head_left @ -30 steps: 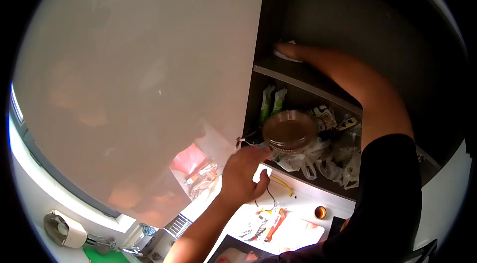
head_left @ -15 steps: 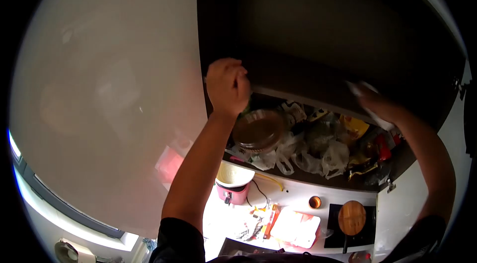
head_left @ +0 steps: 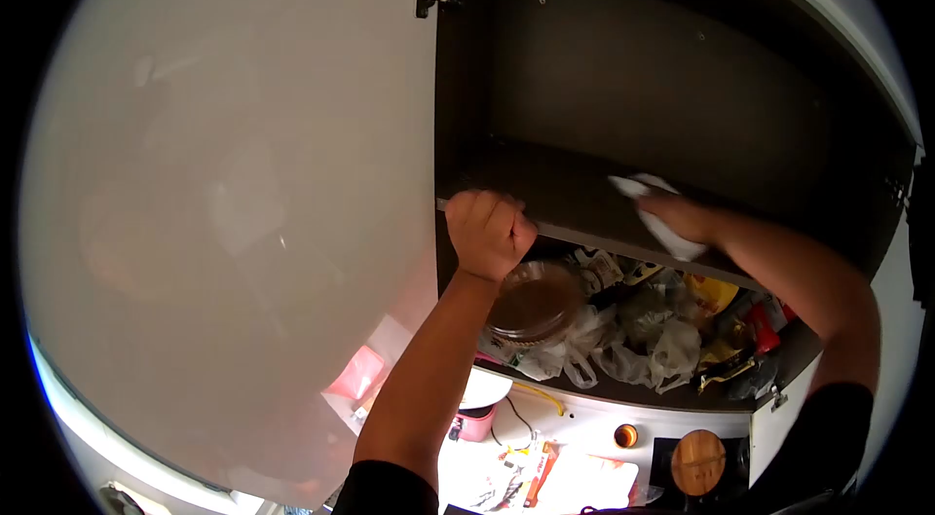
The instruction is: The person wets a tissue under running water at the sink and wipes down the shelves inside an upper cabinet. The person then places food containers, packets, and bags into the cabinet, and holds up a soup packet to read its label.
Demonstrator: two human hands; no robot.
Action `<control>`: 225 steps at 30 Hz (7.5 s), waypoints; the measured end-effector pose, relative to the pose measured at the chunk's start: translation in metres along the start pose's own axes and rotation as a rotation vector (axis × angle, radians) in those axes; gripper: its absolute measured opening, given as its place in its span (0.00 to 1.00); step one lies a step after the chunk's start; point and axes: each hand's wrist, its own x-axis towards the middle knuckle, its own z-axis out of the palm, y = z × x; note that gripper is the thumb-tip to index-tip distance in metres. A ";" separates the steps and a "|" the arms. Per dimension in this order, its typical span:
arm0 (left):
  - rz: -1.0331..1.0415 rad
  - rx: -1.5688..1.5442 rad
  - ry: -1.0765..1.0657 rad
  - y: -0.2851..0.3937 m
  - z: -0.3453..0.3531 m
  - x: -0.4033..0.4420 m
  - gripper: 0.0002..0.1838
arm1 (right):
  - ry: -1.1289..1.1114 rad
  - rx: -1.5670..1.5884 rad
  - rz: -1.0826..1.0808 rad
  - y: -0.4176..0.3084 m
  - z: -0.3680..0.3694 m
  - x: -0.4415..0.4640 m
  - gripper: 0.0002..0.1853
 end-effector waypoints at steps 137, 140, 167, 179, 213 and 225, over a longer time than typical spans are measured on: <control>-0.465 -0.292 -0.284 0.055 -0.047 0.004 0.13 | -0.364 1.420 -0.414 -0.082 0.027 -0.102 0.33; -1.335 -1.274 -0.272 0.119 -0.073 0.011 0.28 | -0.465 1.833 -0.333 -0.047 0.063 -0.142 0.32; -3.000 -0.850 -0.568 0.277 -0.409 -0.430 0.21 | -0.173 0.846 0.465 0.043 0.665 -0.380 0.19; -2.241 -0.186 -0.821 0.230 -0.509 -0.612 0.08 | -0.202 0.943 0.550 -0.001 0.871 -0.297 0.16; -0.880 -0.489 -1.667 0.496 -0.275 -0.640 0.28 | 0.933 1.320 1.460 0.389 0.745 -0.492 0.37; -2.322 -0.721 -0.649 0.479 -0.250 -0.672 0.02 | 0.554 1.207 0.865 0.341 0.723 -0.435 0.32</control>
